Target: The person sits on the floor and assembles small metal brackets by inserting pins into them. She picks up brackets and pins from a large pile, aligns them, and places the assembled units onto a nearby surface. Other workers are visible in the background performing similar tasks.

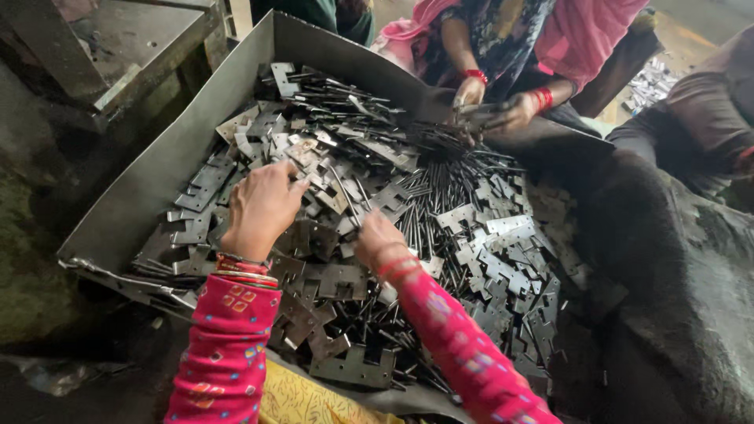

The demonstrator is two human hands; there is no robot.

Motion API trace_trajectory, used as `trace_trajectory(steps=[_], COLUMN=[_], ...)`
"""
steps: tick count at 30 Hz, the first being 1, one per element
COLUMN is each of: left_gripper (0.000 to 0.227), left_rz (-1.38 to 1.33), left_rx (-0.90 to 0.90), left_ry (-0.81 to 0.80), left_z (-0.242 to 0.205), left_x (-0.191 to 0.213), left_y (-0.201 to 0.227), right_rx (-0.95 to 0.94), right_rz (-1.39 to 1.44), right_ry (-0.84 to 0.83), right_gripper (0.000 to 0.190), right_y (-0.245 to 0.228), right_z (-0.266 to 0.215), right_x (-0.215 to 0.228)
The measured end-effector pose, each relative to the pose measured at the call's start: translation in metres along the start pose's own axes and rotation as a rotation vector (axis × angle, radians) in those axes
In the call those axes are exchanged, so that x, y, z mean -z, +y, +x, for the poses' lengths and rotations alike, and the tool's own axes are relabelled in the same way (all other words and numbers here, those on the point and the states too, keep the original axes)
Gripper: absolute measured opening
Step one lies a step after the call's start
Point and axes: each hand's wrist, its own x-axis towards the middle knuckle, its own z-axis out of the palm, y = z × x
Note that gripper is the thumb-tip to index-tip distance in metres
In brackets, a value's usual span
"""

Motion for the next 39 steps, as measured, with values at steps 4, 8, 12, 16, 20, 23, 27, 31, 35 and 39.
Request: trace_trajectory(steps=[4,8,12,16,20,23,27,31,35,39], left_gripper=[0.035,0.036,0.039,0.04,0.04,0.034,0.021,0.014,0.014,0.015], left_rz=[0.002,-0.012,-0.005,0.033,0.044,-0.007,-0.208,-0.414,-0.367,-0.226], left_rx=[-0.012,-0.055,-0.032,-0.091,-0.106,-0.137,-0.286,-0.297,-0.287,-0.415], left_ry=[0.003,0.004,-0.11,-0.083,-0.061,0.066,0.491,0.597,0.483,0.264], left_z=[0.003,0.003,-0.001,0.002,0.004,0.001,-0.006,-0.006,-0.005,-0.014], left_x=[-0.007,-0.012,-0.011,-0.012,-0.012,-0.007,0.009,0.025,0.018,-0.022], left_y=[-0.009,0.0,0.002,-0.001,0.001,0.007,0.008,0.001,0.003,0.026], right_rx=[0.008,0.041,0.076,0.061,0.065,0.029,0.081,0.309,0.481,0.428], right_rz=[-0.254,-0.24,-0.118,-0.033,0.064,0.14,0.165,0.204,0.171,0.235], right_ry=[-0.16,-0.124,-0.044,0.078,0.32,0.43,0.376,0.357,0.416,0.345], right_gripper=[0.084,0.086,0.077,0.075,0.071,0.065,0.055,0.063,0.086,0.061], right_y=[0.015,-0.004,0.003,0.025,0.034,0.029,0.005,-0.03,-0.054,-0.042], right_z=[-0.092,-0.183,-0.218,-0.217,-0.212,-0.212,-0.212,-0.206,-0.205,-0.228], right_x=[-0.002,0.009,0.023,0.018,0.01,0.01,0.01,0.011,0.008,0.003])
